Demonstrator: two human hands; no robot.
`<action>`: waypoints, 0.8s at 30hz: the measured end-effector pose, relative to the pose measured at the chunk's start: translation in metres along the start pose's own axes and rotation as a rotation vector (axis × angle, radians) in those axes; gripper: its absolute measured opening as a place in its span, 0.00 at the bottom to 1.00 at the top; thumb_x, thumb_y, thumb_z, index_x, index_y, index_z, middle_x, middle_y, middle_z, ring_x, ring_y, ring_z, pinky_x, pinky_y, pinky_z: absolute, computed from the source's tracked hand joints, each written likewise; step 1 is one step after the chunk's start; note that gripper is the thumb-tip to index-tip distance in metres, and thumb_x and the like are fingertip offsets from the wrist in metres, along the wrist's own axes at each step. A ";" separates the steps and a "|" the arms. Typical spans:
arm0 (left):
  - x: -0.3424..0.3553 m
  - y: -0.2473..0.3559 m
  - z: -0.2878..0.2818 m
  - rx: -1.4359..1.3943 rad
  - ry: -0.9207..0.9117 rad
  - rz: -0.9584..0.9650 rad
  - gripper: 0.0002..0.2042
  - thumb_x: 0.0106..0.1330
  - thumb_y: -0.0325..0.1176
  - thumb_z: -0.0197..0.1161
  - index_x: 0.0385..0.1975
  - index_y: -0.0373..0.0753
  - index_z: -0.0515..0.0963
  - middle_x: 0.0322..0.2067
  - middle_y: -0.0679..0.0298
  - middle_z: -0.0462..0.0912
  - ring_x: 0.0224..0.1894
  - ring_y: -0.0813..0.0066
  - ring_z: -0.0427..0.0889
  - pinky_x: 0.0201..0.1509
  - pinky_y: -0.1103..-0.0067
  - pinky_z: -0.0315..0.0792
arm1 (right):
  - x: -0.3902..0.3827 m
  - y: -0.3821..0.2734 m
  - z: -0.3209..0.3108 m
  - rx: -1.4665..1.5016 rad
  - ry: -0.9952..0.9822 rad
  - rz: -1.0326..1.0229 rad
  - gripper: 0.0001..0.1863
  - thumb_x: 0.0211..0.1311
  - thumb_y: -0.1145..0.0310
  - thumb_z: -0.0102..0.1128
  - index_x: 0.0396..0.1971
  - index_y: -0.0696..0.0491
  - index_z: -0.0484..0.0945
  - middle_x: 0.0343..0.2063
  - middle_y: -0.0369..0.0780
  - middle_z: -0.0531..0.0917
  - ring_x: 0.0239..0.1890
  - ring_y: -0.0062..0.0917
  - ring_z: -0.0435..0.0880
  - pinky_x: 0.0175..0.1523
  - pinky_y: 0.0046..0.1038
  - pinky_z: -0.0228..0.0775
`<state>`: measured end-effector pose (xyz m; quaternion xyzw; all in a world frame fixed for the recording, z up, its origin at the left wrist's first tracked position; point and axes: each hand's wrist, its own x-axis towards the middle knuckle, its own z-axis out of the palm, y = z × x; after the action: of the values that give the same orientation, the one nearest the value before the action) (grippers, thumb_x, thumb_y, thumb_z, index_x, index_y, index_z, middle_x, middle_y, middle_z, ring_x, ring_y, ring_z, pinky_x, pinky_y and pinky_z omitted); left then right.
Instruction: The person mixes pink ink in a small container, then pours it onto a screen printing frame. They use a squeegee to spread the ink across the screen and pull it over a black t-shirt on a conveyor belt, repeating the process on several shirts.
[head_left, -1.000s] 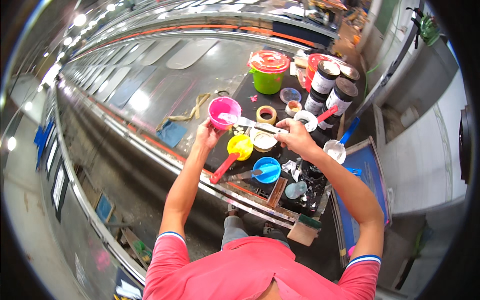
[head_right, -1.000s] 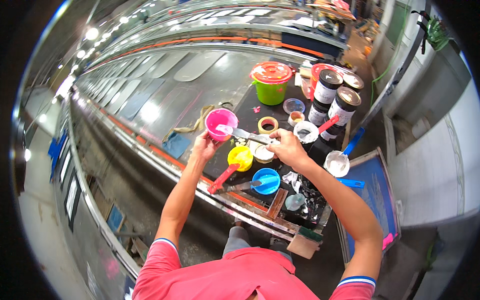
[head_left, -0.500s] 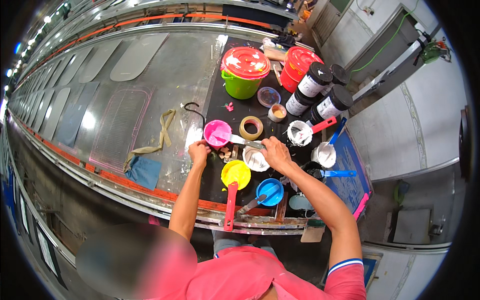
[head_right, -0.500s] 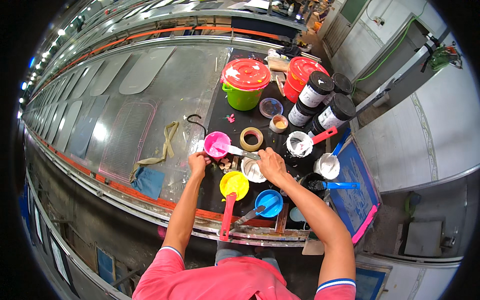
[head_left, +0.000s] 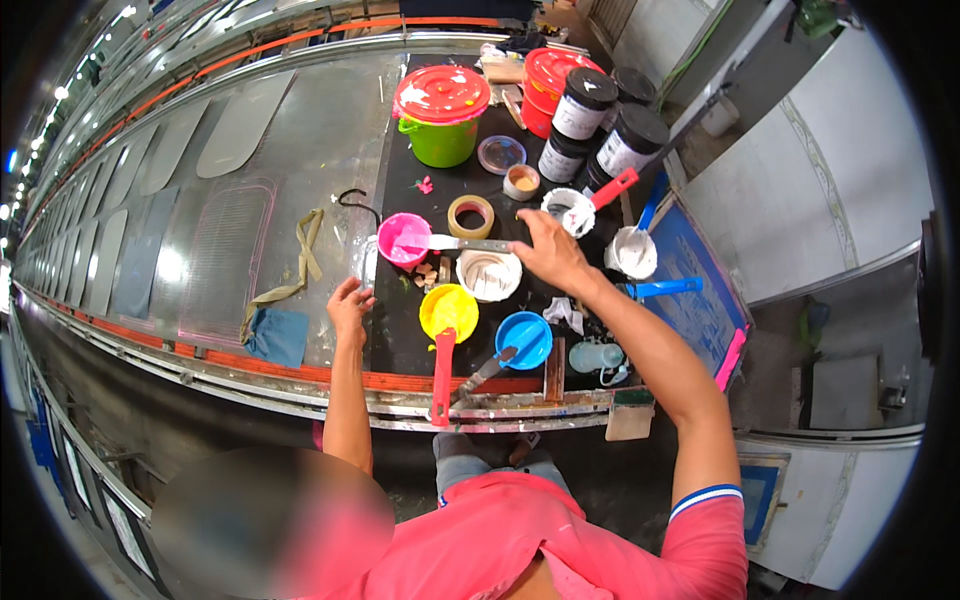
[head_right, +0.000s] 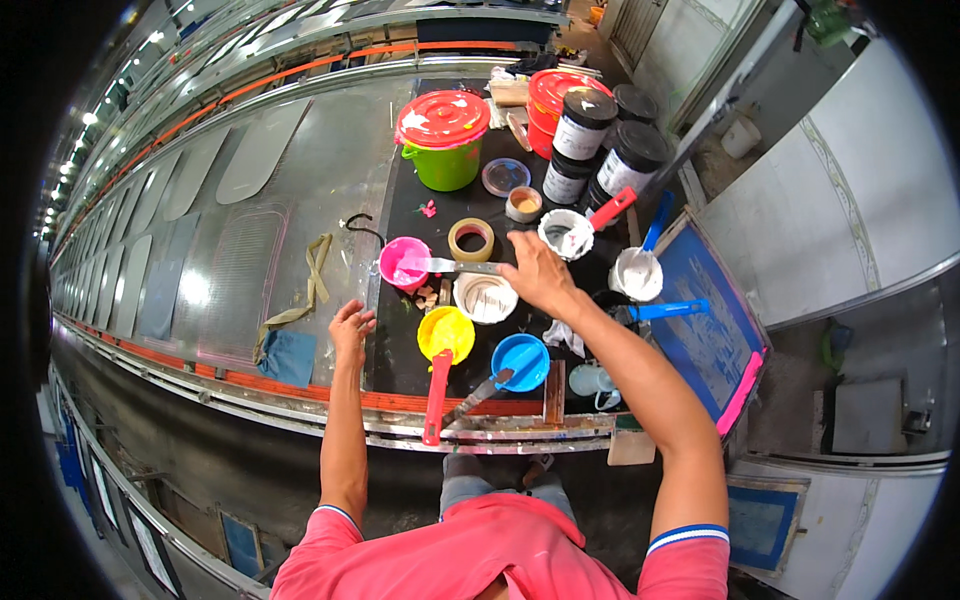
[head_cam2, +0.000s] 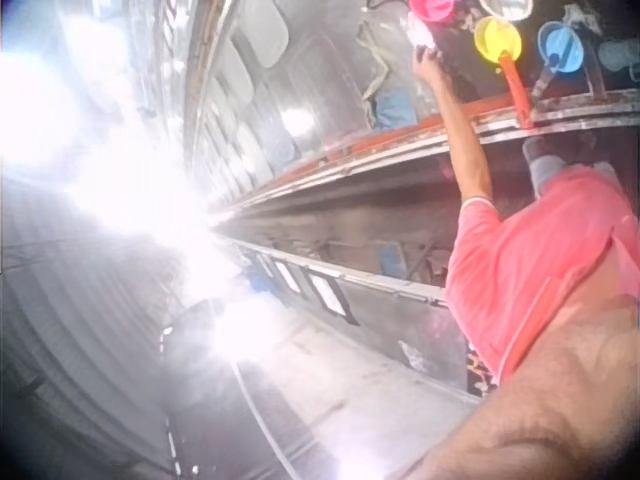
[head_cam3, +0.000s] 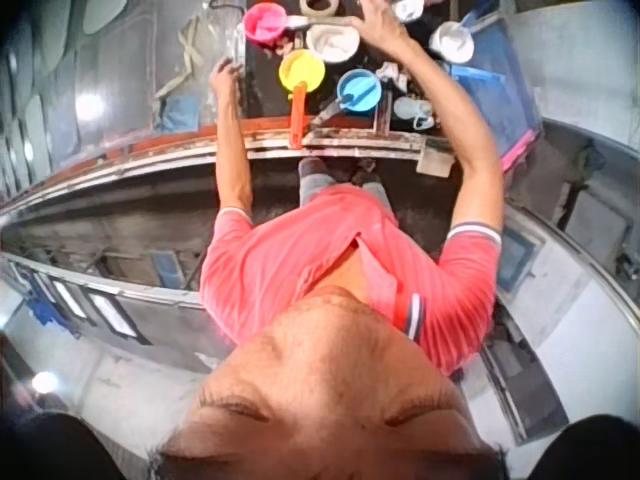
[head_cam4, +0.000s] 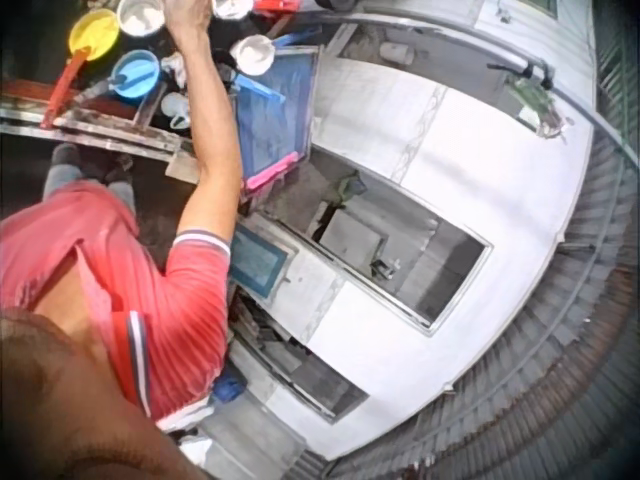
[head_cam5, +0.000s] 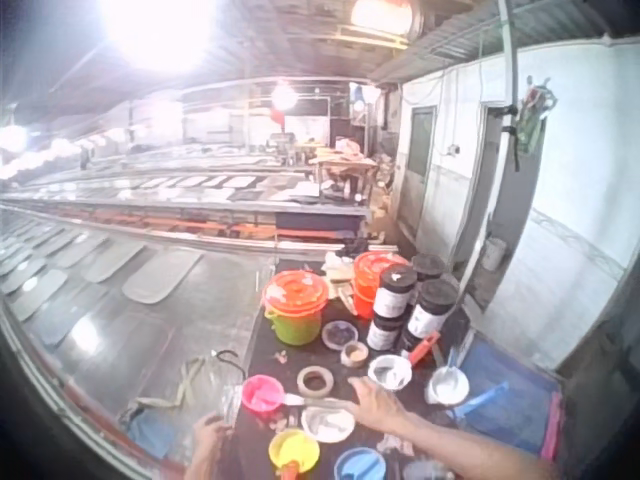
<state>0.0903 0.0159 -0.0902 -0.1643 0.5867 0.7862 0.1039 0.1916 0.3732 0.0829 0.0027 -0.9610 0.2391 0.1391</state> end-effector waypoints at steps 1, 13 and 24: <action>-0.009 0.002 -0.007 -0.030 0.052 0.023 0.19 0.63 0.19 0.51 0.55 0.28 0.69 0.49 0.53 0.76 0.41 0.61 0.83 0.41 0.72 0.81 | -0.005 -0.004 -0.016 -0.003 0.019 -0.005 0.29 0.52 0.64 0.66 0.52 0.62 0.69 0.45 0.53 0.76 0.48 0.47 0.76 0.54 0.41 0.70; -0.238 -0.130 -0.092 0.016 1.114 0.178 0.13 0.57 0.30 0.56 0.38 0.29 0.80 0.30 0.51 0.82 0.28 0.60 0.82 0.30 0.70 0.80 | -0.324 -0.023 -0.308 0.490 0.601 -0.005 0.20 0.59 0.68 0.65 0.50 0.59 0.73 0.40 0.44 0.82 0.40 0.29 0.82 0.46 0.27 0.74; -0.515 -0.411 0.180 0.913 -0.601 -1.392 0.37 0.64 0.64 0.39 0.58 0.35 0.65 0.59 0.52 0.66 0.60 0.54 0.64 0.62 0.58 0.57 | -0.693 0.188 -0.328 0.959 0.705 0.978 0.17 0.69 0.60 0.56 0.43 0.59 0.78 0.31 0.41 0.84 0.33 0.21 0.83 0.38 0.22 0.75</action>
<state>0.6882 0.3228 -0.2125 -0.2132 0.5582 0.2435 0.7640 0.9315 0.6485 0.0884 -0.4386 -0.5429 0.6506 0.2993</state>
